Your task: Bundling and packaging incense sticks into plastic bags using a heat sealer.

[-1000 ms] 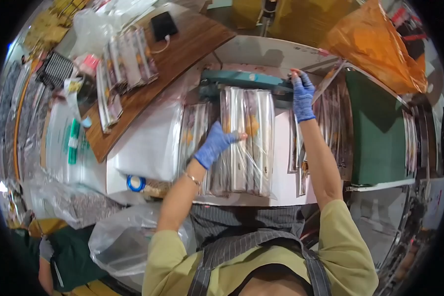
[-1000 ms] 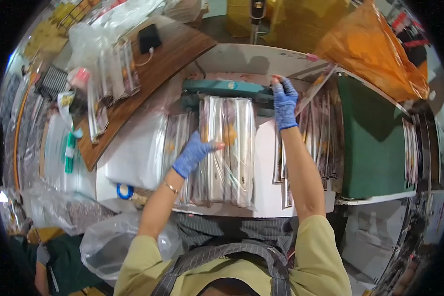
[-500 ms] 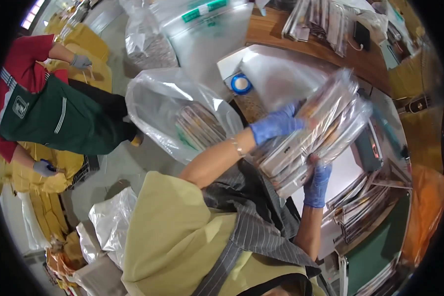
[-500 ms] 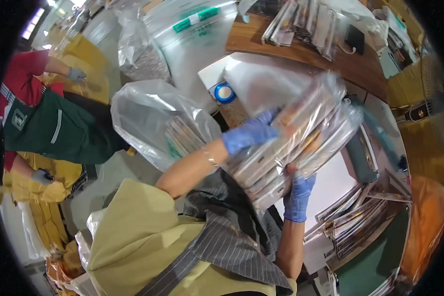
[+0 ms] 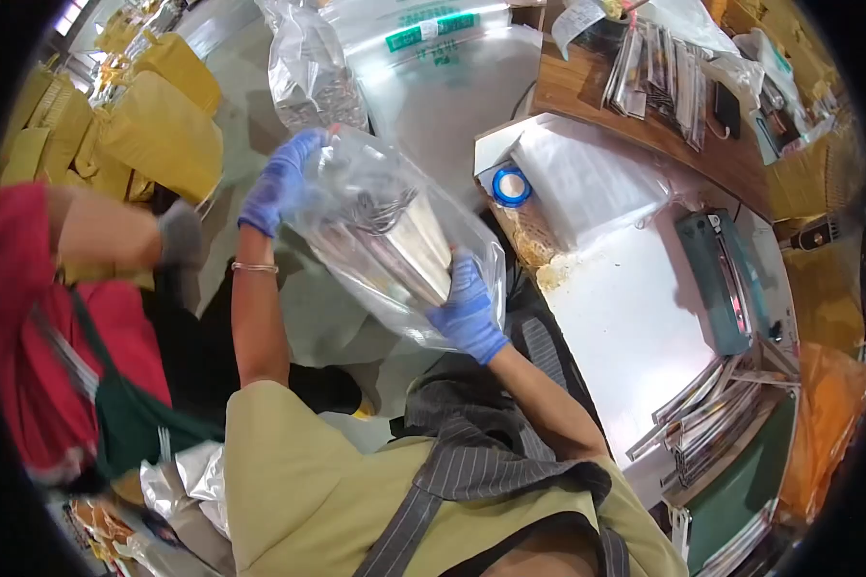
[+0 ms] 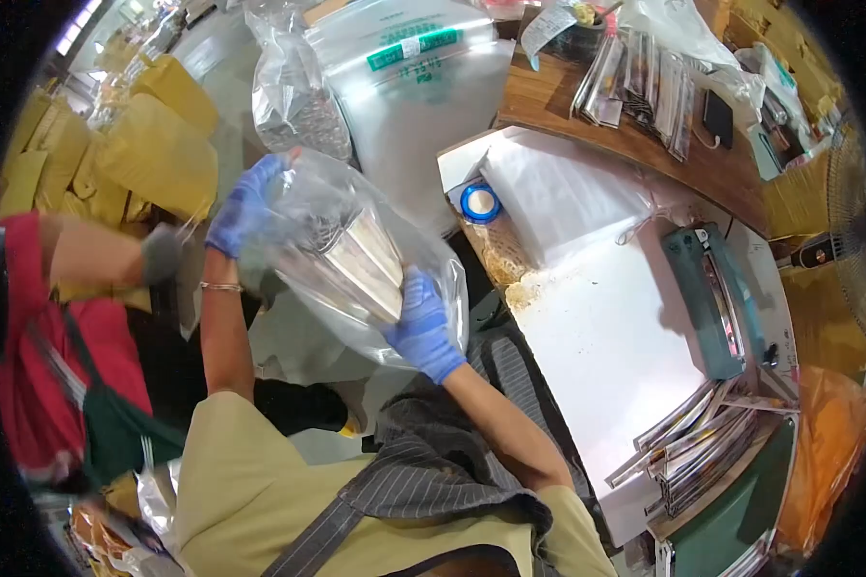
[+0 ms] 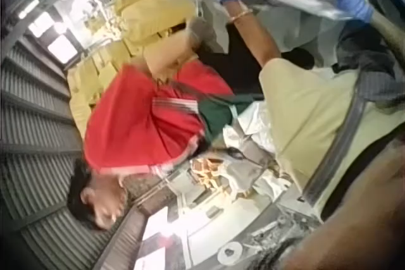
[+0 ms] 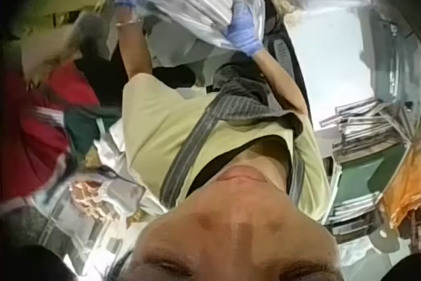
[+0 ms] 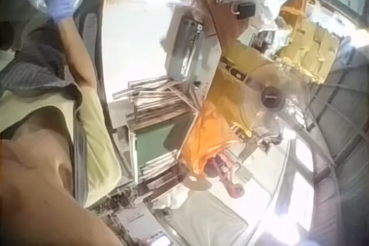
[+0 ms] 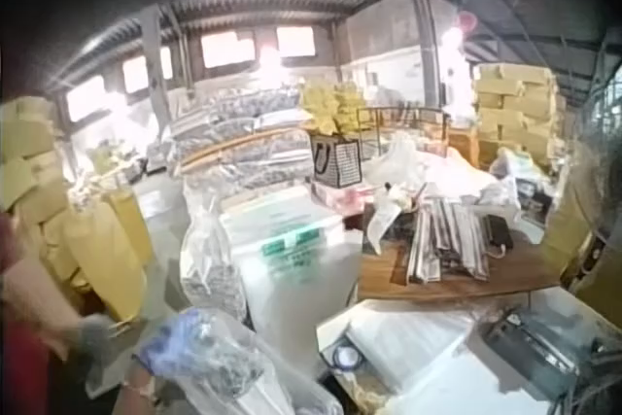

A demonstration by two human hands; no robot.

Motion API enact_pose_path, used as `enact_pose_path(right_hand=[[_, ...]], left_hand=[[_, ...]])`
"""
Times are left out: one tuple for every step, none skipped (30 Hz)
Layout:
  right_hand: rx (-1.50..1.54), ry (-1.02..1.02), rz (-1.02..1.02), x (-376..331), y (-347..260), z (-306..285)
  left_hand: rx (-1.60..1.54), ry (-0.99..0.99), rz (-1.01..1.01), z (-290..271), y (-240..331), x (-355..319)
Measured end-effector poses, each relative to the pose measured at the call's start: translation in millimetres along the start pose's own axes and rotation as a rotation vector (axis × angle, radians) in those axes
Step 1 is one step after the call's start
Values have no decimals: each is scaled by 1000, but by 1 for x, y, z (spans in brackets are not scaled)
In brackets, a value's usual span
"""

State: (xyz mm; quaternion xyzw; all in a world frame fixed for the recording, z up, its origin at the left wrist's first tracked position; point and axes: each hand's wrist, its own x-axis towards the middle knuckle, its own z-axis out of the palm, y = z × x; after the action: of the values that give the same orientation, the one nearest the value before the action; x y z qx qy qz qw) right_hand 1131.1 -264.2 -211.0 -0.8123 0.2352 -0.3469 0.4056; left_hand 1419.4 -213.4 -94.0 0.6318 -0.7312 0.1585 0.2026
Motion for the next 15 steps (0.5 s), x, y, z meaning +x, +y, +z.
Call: enact_pose_path(right_hand=[[5, -7, 0, -2, 3, 10], [-197, -186, 104, -3, 7, 19], [-402, -360, 213, -3, 11, 27], [-484, -408, 216, 2, 13, 37], [-511, -582, 258, 7, 33, 56], [-468, -666, 346, 14, 52, 64], [-421, -726, 438, 24, 74, 67], [-379, -591, 390, 13, 106, 82], [-278, -708, 456, 23, 125, 74], [-247, -752, 307, 17, 132, 86], [-99, -671, 284, 22, 128, 105], [-271, -625, -108, 9, 136, 111], [165, -497, -300, 12, 84, 57], [277, -637, 196, 9, 35, -47], [345, -467, 288, -7, 32, -95]], left_hand=[[-310, -123, -435, -17, 19, 11], [-623, -248, -865, -22, 27, 11], [-627, -257, -860, -18, 24, 3], [-623, -83, -554, -9, 16, -5], [-618, 88, -236, -4, 12, -8], [-688, 82, -462, 9, 10, -17], [-753, 63, -670, 17, 2, -24], [-491, -23, -543, 27, -23, -18], [-750, 242, -532, 32, 20, 17], [-298, 335, -407, 33, 11, 15], [337, 203, -282, 1, 40, 36], [398, 207, -338, 5, 64, 58], [358, 219, -385, 6, 108, 79], [72, 127, -336, 46, 145, 110], [-153, 45, -294, 55, 180, 138]])
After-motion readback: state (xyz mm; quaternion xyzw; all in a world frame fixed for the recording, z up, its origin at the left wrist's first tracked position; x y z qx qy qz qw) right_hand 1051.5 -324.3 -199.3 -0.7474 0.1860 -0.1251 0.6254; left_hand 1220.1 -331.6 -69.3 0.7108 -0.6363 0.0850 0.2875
